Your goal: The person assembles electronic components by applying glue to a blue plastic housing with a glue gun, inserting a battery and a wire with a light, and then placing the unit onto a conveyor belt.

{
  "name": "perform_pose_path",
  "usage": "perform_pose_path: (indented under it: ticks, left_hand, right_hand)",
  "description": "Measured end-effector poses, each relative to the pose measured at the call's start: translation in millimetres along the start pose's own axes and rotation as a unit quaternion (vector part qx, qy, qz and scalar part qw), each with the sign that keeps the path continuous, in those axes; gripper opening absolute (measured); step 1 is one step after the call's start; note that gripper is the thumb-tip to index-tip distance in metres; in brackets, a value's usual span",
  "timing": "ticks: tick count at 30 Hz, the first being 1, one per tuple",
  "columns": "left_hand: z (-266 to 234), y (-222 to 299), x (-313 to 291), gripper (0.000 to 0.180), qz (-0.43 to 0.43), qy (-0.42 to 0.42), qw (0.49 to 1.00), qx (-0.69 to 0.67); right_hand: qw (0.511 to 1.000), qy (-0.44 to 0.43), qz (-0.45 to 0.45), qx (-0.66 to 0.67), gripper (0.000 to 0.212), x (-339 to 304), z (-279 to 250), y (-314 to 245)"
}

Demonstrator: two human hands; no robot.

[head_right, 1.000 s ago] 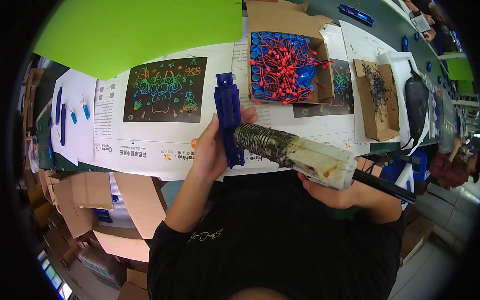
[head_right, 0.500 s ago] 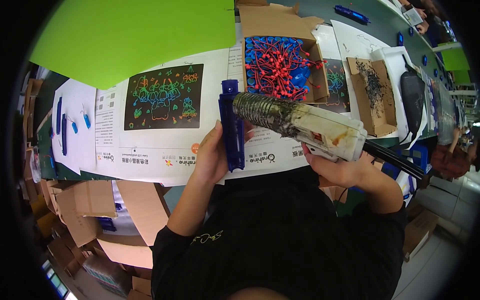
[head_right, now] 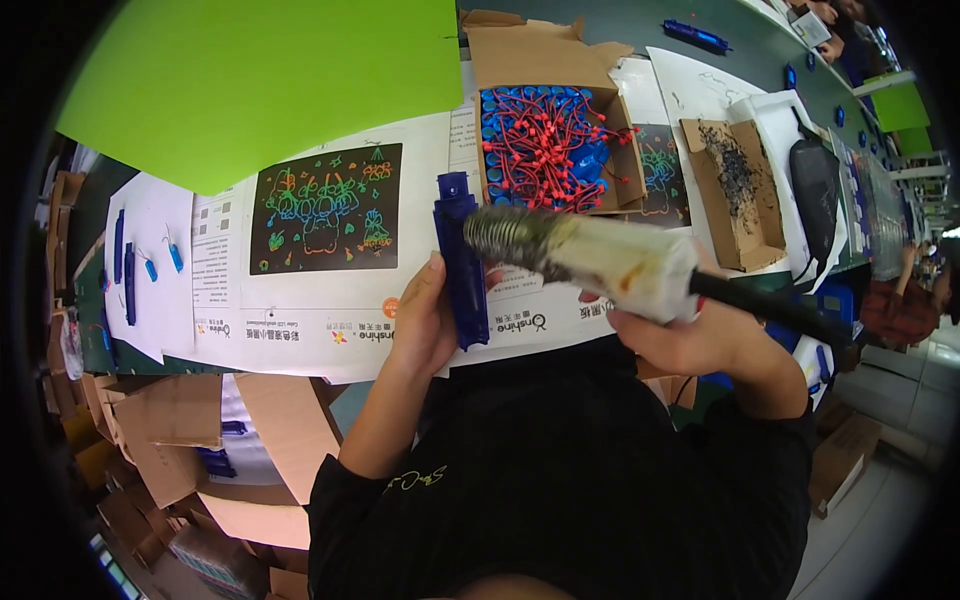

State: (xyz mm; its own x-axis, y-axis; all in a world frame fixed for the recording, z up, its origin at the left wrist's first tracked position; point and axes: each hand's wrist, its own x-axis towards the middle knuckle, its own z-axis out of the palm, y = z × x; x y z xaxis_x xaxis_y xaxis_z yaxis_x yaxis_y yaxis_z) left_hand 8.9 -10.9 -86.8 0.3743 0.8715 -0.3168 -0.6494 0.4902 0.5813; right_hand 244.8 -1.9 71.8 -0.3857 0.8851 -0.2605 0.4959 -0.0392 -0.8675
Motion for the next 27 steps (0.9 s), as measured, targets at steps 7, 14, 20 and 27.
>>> perform_pose_path:
  ticks: [7,14,20,27]
  left_hand:
    - [-2,13,-6,0.052,0.098,0.036,0.974,-0.199]
    - [2,14,-5,0.055,0.072,0.044,0.988,-0.132]
    - [1,11,-6,0.054,0.071,0.039,0.989,-0.121]
    - [4,10,-6,0.054,0.076,0.048,0.991,-0.100]
  right_hand:
    - [0.916,0.321,-0.012,0.240,0.045,-37,-67,18]
    - [0.809,0.465,0.124,0.337,0.033,-62,-97,130]
    - [0.770,0.516,0.063,0.369,0.032,-68,-103,163]
    - [0.802,0.491,0.186,0.286,0.035,-65,-111,160]
